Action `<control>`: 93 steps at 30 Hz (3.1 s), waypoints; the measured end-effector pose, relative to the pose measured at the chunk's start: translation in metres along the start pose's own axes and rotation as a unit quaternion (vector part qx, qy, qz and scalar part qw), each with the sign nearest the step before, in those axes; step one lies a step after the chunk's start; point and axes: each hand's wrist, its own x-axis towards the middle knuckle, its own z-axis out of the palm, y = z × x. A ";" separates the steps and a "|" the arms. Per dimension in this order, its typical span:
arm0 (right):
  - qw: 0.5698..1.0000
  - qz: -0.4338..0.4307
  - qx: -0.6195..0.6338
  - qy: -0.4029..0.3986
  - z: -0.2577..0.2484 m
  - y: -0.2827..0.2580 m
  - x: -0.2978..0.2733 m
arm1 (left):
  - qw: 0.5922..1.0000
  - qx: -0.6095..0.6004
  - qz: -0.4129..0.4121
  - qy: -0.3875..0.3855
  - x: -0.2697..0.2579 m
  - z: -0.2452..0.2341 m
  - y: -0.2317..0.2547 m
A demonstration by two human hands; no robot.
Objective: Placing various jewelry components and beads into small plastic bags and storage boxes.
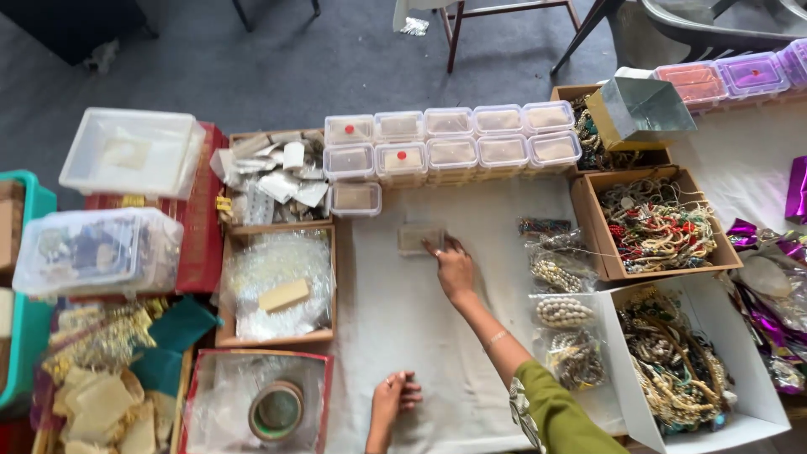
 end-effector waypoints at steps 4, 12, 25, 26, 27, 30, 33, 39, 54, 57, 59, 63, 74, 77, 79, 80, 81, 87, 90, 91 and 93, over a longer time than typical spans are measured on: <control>0.998 0.022 -0.052 0.005 0.061 0.000 0.058 | 0.996 -0.065 -0.014 -0.067 0.026 -0.018 -0.021; 0.995 0.103 -0.006 0.009 0.083 0.002 0.088 | 0.979 -0.110 -0.092 -0.142 0.046 -0.028 -0.034; 0.941 0.189 0.245 0.140 -0.194 0.129 -0.143 | 0.993 -0.033 -0.097 -0.054 0.044 -0.036 -0.020; 0.933 0.269 0.164 0.174 -0.221 0.150 -0.150 | 0.995 -0.034 -0.084 -0.050 0.039 -0.035 -0.014; 0.912 0.346 0.081 0.205 -0.249 0.170 -0.157 | 0.996 -0.034 -0.072 -0.046 0.035 -0.035 -0.008; 0.891 0.359 -0.105 0.256 -0.260 0.327 -0.193 | 0.998 0.009 -0.057 -0.002 0.024 -0.024 0.001; 0.866 0.497 -0.021 0.054 -0.210 0.477 -0.208 | 1.000 -0.002 -0.001 0.012 0.020 -0.013 -0.011; 0.911 0.372 0.141 -0.111 -0.198 0.463 -0.197 | 0.980 0.043 0.133 0.143 -0.025 0.039 -0.005; 0.890 0.369 -0.167 -0.209 -0.276 0.399 -0.154 | 0.974 0.077 0.171 0.131 -0.049 0.044 0.006; 0.879 0.396 -0.194 -0.181 -0.183 0.499 -0.204 | 0.983 0.052 0.154 0.088 -0.034 0.028 -0.002; 0.884 0.427 -0.141 -0.129 -0.245 0.410 -0.215 | 0.985 0.047 0.151 0.067 -0.040 0.024 0.001; 0.918 0.391 -0.052 0.036 -0.293 0.362 -0.200 | 0.989 0.031 0.141 0.026 -0.045 0.017 0.007; 0.890 0.422 -0.165 -0.045 -0.213 0.425 -0.197 | 0.993 0.037 0.104 0.043 -0.033 0.015 0.009; 0.857 0.476 -0.194 -0.037 -0.233 0.382 -0.183 | 0.994 0.031 0.095 0.041 -0.030 0.010 0.011; 0.857 0.476 -0.195 -0.035 -0.266 0.354 -0.181 | 0.996 0.023 0.077 0.037 -0.034 0.009 0.008; 0.870 0.473 -0.140 -0.016 -0.282 0.346 -0.177 | 0.997 0.016 0.074 0.035 -0.035 0.010 0.012; 0.880 0.467 -0.085 0.002 -0.298 0.338 -0.174 | 0.997 0.008 0.071 0.032 -0.035 0.012 0.016; 0.864 0.399 0.297 0.081 -0.385 0.291 -0.185 | 0.997 -0.039 0.026 0.054 -0.026 0.028 0.023; 0.851 0.358 0.379 0.067 -0.424 0.236 -0.174 | 0.998 -0.001 0.047 0.032 -0.013 0.052 0.030; 0.851 0.355 0.381 0.064 -0.430 0.221 -0.172 | 0.998 -0.003 0.048 0.036 -0.025 0.075 0.045; 0.874 0.264 0.407 0.023 -0.436 0.187 -0.163 | 0.992 0.016 0.097 -0.078 -0.047 0.115 0.077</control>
